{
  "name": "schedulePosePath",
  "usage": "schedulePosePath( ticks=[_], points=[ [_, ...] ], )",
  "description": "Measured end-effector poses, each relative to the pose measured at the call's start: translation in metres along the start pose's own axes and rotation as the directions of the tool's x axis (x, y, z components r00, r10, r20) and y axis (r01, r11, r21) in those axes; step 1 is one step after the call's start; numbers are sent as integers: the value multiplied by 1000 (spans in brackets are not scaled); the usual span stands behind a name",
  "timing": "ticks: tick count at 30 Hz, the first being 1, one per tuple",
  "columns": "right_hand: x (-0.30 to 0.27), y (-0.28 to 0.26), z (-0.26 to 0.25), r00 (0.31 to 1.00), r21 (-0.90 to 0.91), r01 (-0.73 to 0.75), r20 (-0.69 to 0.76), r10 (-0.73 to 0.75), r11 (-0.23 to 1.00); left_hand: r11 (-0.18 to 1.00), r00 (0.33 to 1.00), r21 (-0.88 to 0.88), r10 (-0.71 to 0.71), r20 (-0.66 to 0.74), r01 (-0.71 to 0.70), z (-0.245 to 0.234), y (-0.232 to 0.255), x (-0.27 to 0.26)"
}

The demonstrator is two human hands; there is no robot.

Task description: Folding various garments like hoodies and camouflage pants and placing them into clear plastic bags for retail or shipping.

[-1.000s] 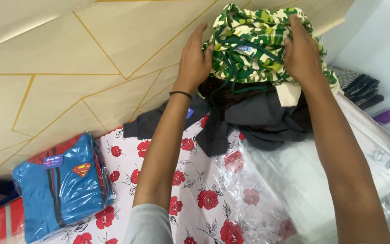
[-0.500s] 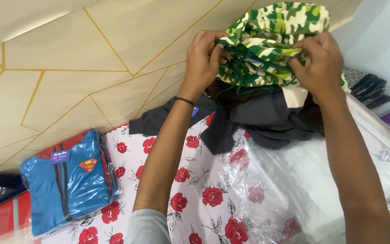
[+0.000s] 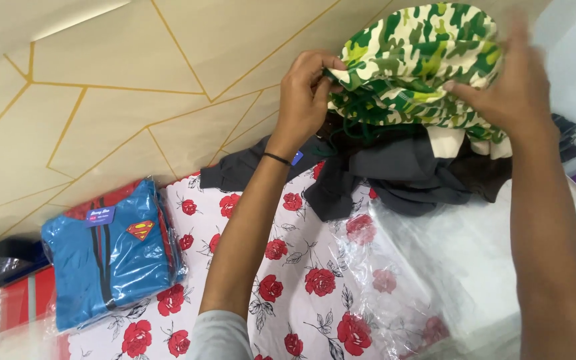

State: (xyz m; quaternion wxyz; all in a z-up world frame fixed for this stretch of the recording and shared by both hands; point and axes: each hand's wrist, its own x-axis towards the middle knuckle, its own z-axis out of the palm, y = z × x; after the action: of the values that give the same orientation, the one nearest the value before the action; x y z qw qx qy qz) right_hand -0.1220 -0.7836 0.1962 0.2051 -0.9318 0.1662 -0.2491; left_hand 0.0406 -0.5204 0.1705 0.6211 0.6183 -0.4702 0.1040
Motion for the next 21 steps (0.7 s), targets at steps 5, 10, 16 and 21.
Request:
schedulePosePath(
  ticks=[5,10,16,21],
  points=[
    [4,58,32,936,-108,327,-98,-337,939,984,996,152,-89,-4,88,-3,-13,-7],
    [-52,-19,29,982,415,168,9,-189,894,953,1000,303,11,26,-18,-15,-14,-17],
    [-91,-89,56,819,772,392,-44,-572,501,870,916,430,58,397,-242,-7,11,-62],
    [-87,-140,50,740,815,432,-75,-668,386,993,987,-71,-88,132,98,-3,24,-82]
  ],
)
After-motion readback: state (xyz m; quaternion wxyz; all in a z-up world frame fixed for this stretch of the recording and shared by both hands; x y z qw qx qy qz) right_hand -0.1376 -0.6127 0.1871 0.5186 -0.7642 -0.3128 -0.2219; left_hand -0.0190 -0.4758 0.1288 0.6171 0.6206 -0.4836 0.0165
